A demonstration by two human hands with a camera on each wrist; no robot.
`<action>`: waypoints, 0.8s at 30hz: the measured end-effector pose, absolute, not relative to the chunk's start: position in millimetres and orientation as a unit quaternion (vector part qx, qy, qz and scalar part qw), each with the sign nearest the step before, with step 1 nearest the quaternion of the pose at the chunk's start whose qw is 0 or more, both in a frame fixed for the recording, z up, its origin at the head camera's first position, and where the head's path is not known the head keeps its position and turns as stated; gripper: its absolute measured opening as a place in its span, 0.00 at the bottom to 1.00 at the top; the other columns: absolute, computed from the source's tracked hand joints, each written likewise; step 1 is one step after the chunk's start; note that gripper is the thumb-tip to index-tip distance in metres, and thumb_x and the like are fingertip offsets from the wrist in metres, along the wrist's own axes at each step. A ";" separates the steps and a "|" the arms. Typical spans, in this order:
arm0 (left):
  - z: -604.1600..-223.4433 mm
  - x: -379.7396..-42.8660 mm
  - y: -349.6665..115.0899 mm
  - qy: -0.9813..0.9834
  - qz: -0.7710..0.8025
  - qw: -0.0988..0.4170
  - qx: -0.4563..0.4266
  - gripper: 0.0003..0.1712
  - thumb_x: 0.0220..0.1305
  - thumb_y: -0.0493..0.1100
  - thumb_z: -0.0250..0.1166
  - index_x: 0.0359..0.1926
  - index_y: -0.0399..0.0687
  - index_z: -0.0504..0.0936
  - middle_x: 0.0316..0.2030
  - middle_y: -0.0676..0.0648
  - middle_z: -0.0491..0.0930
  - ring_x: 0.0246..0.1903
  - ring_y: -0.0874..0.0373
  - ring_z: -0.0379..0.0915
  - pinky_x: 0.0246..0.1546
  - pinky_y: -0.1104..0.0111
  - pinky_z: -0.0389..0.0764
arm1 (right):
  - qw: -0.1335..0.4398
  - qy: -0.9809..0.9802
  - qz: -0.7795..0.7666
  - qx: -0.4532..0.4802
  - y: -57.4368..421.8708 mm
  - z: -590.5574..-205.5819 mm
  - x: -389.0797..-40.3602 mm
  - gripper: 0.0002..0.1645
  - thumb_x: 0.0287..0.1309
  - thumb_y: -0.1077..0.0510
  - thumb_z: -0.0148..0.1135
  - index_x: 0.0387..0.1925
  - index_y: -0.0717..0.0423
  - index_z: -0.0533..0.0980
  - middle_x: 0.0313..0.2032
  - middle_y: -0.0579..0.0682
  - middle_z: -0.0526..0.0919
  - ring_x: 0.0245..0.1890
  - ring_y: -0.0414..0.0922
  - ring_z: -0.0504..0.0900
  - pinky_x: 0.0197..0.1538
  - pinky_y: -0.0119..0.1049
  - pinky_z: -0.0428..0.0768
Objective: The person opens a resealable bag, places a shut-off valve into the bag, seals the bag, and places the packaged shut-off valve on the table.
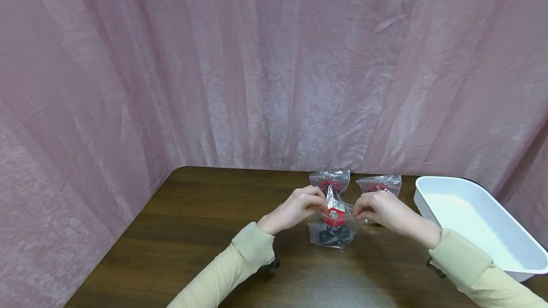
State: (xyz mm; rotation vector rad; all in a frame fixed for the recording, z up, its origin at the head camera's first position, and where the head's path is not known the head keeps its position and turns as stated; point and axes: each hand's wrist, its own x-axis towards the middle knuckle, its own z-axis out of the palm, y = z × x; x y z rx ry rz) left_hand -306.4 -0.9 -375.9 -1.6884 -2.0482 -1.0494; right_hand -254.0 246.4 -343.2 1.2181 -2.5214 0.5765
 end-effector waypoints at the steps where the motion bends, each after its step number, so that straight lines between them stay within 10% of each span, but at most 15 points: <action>1: -375.4 -306.0 -0.9 -0.711 -0.365 0.148 -0.583 0.09 0.51 0.26 0.65 0.28 0.44 0.82 0.32 0.54 0.73 0.36 0.66 0.66 0.35 0.79 0.70 | 0.148 -0.871 0.200 0.423 246.6 -342.7 -254.2 0.13 0.37 0.70 0.70 0.23 0.50 0.79 0.25 0.37 0.77 0.26 0.34 0.75 0.28 0.31 0.74; 24: -361.3 -302.8 -4.0 -0.696 -0.352 0.235 -0.580 0.07 0.49 0.30 0.67 0.28 0.44 0.80 0.31 0.55 0.73 0.35 0.66 0.65 0.35 0.80 0.69 | 0.217 -0.854 0.176 0.440 242.7 -321.6 -250.8 0.16 0.36 0.74 0.69 0.23 0.50 0.77 0.24 0.38 0.75 0.24 0.33 0.73 0.25 0.28 0.72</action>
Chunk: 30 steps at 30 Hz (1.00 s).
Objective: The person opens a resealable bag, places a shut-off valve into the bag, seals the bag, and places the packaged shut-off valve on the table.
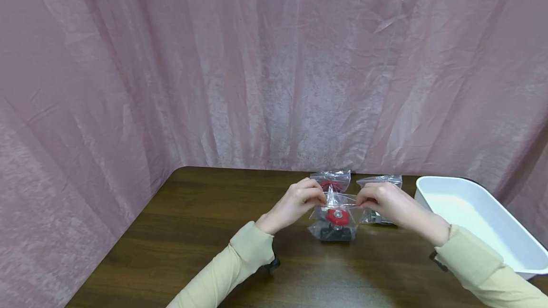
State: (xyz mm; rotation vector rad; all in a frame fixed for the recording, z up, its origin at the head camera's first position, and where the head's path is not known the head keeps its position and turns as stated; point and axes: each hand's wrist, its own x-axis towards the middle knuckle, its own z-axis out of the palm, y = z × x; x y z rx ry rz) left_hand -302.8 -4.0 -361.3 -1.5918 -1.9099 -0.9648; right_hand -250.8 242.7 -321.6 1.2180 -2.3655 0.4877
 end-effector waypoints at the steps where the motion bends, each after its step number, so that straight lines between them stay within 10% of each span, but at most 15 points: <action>1: -360.6 -302.6 -3.9 -0.696 -0.352 0.236 -0.579 0.07 0.49 0.30 0.67 0.27 0.44 0.80 0.31 0.55 0.73 0.35 0.66 0.65 0.35 0.80 0.69 | 0.218 -0.853 0.177 0.439 242.8 -320.8 -250.7 0.16 0.36 0.74 0.68 0.23 0.50 0.78 0.24 0.38 0.75 0.24 0.33 0.73 0.25 0.29 0.72; 30: -349.7 -299.1 -5.3 -0.714 -0.416 0.256 -0.502 0.19 0.45 0.33 0.71 0.40 0.40 0.76 0.34 0.50 0.67 0.32 0.57 0.68 0.33 0.78 0.72 | 0.258 -0.858 0.178 0.406 250.5 -308.1 -247.7 0.19 0.33 0.73 0.70 0.23 0.50 0.75 0.24 0.36 0.76 0.24 0.32 0.73 0.25 0.29 0.74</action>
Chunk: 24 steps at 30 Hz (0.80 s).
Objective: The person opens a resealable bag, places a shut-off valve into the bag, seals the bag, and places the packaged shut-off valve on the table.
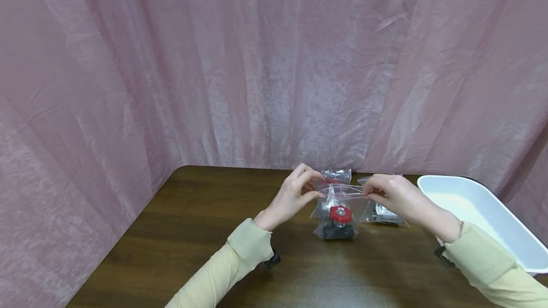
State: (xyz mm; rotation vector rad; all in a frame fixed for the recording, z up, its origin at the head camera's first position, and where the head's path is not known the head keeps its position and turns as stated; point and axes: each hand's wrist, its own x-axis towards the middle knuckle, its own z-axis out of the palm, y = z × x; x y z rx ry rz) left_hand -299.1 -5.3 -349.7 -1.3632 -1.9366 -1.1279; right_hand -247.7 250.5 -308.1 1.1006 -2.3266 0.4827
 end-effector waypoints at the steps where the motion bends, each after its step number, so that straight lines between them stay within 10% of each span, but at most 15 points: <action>1: -350.8 -299.5 -5.3 -0.716 -0.423 0.249 -0.496 0.21 0.45 0.34 0.71 0.42 0.40 0.75 0.35 0.49 0.67 0.32 0.57 0.69 0.33 0.78 0.72 | 0.256 -0.859 0.178 0.406 251.0 -307.9 -247.8 0.18 0.34 0.73 0.70 0.24 0.50 0.76 0.24 0.37 0.76 0.24 0.32 0.73 0.25 0.29 0.74; 10: -364.8 -299.7 -2.0 -0.747 -0.481 0.167 -0.428 0.13 0.52 0.36 0.66 0.40 0.40 0.77 0.31 0.51 0.78 0.30 0.65 0.73 0.32 0.73 0.74 | 0.249 -0.871 0.170 0.388 251.5 -306.3 -245.6 0.17 0.35 0.72 0.70 0.24 0.50 0.76 0.24 0.36 0.76 0.24 0.32 0.74 0.25 0.31 0.75; 24: -370.4 -303.0 -1.7 -0.715 -0.509 0.184 -0.443 0.03 0.55 0.37 0.65 0.30 0.43 0.84 0.28 0.54 0.80 0.28 0.67 0.73 0.28 0.73 0.74 | 0.247 -0.884 0.158 0.363 253.3 -307.5 -244.4 0.16 0.37 0.70 0.71 0.25 0.48 0.77 0.25 0.35 0.76 0.23 0.31 0.73 0.24 0.31 0.74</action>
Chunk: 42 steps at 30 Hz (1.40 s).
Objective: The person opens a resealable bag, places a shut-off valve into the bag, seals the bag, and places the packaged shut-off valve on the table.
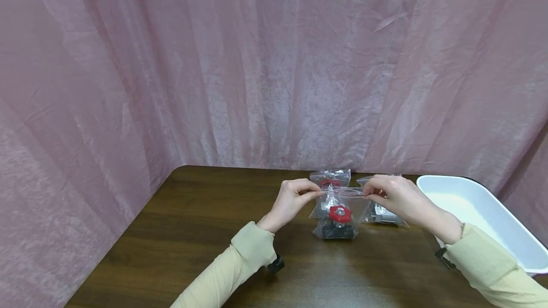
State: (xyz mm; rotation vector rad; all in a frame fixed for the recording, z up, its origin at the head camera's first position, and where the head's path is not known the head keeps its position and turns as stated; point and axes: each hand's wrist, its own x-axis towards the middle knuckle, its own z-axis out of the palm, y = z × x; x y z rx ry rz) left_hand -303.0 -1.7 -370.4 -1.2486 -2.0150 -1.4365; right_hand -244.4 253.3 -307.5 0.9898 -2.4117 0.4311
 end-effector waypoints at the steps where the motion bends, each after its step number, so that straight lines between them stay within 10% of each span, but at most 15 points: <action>1: -370.1 -303.0 -1.6 -0.713 -0.510 0.185 -0.444 0.03 0.55 0.37 0.65 0.30 0.43 0.84 0.27 0.55 0.79 0.27 0.68 0.73 0.27 0.73 0.74 | 0.249 -0.883 0.159 0.363 253.2 -307.8 -244.5 0.16 0.37 0.69 0.71 0.25 0.47 0.77 0.25 0.34 0.76 0.23 0.31 0.73 0.24 0.31 0.74; 18: -350.1 -282.0 -2.1 -0.728 -0.505 0.155 -0.436 0.04 0.56 0.27 0.60 0.32 0.35 0.79 0.30 0.42 0.78 0.24 0.51 0.73 0.26 0.71 0.75 | 0.319 -0.843 0.167 0.399 232.6 -315.0 -255.4 0.24 0.35 0.61 0.74 0.39 0.58 0.74 0.37 0.48 0.74 0.36 0.45 0.71 0.36 0.36 0.72; 34: -367.8 -300.6 -4.0 -0.729 -0.481 0.189 -0.449 0.03 0.59 0.35 0.61 0.34 0.41 0.81 0.32 0.51 0.79 0.29 0.64 0.70 0.28 0.68 0.73 | 0.240 -0.867 0.215 0.379 196.8 -321.7 -267.2 0.11 0.43 0.66 0.70 0.31 0.54 0.77 0.28 0.41 0.76 0.29 0.37 0.74 0.32 0.34 0.74; 42: -356.1 -289.9 -6.7 -0.722 -0.490 0.195 -0.448 0.03 0.55 0.29 0.62 0.33 0.35 0.81 0.30 0.43 0.79 0.27 0.54 0.72 0.26 0.61 0.73 | 0.254 -0.849 0.236 0.398 190.9 -323.0 -271.4 0.09 0.42 0.67 0.70 0.26 0.54 0.78 0.25 0.40 0.75 0.26 0.34 0.72 0.28 0.32 0.73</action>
